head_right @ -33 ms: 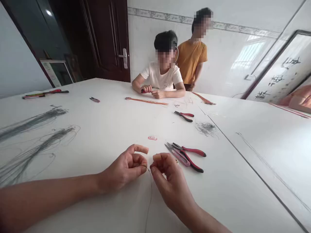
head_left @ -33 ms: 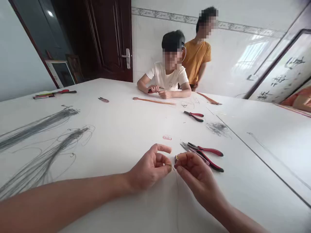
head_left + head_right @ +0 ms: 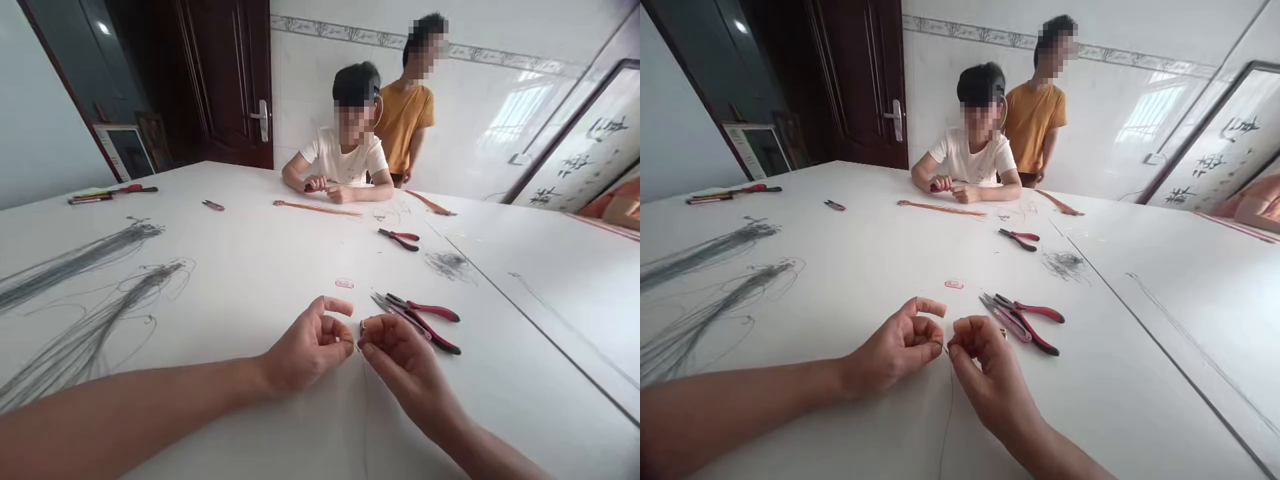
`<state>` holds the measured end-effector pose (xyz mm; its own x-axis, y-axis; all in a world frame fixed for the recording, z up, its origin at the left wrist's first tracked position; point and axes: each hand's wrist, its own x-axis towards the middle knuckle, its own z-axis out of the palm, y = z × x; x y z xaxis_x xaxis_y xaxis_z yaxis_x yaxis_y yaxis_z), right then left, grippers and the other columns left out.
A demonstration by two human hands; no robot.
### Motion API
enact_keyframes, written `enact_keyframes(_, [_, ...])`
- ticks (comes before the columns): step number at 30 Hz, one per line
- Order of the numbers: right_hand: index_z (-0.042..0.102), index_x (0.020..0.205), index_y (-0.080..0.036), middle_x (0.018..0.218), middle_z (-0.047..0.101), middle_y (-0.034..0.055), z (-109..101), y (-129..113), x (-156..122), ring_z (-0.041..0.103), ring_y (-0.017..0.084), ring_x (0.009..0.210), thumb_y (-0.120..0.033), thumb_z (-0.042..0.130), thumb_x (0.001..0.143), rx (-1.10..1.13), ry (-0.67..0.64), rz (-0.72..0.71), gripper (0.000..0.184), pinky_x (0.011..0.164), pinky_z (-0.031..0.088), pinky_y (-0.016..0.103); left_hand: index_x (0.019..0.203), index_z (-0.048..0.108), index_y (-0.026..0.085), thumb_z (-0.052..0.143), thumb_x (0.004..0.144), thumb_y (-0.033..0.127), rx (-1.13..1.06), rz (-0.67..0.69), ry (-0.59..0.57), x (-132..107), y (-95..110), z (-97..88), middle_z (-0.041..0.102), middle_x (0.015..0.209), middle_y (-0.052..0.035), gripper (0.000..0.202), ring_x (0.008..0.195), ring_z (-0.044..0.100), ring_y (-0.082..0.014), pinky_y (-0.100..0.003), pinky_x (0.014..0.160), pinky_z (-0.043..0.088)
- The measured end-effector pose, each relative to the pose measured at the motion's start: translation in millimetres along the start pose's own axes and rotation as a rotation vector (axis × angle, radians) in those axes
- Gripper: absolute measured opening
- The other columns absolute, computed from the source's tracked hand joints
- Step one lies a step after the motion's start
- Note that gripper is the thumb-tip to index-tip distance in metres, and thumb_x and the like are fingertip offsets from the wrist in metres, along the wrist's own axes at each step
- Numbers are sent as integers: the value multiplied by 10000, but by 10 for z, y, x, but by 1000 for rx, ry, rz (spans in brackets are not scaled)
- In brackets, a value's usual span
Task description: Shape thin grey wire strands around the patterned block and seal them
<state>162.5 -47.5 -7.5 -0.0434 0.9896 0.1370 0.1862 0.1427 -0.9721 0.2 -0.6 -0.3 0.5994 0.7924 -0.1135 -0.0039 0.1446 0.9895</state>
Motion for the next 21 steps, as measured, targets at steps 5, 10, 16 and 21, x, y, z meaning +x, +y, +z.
enact_keyframes(5, [498,869,-226,775,512,-10,22,29,24,477,123,708,-244,540,817,45,-13,17,69,620,394,252,1077,414,254,573,779,229,10,10,3,-8,-18,6,491,754,55,339,620,416,-39,-211,596,348])
enact_keyframes(10, [519,872,-214,793,533,-5,20,9,15,488,108,683,-263,554,817,134,-51,56,82,598,405,238,1099,406,252,574,776,236,7,5,17,-1,-22,3,491,747,48,364,617,428,-41,-200,580,353])
enact_keyframes(16, [499,844,-207,721,572,-14,-69,-93,62,557,120,686,-258,628,770,157,121,-62,157,639,465,274,1167,362,266,574,767,272,63,41,17,6,17,-2,498,834,21,453,610,451,-52,-217,572,424])
enact_keyframes(21, [533,835,-212,678,621,2,-959,-595,-155,630,130,570,-264,696,693,147,545,-169,222,587,500,305,1141,398,248,535,761,222,169,63,-25,18,20,-29,485,882,10,404,613,473,-50,-215,566,436])
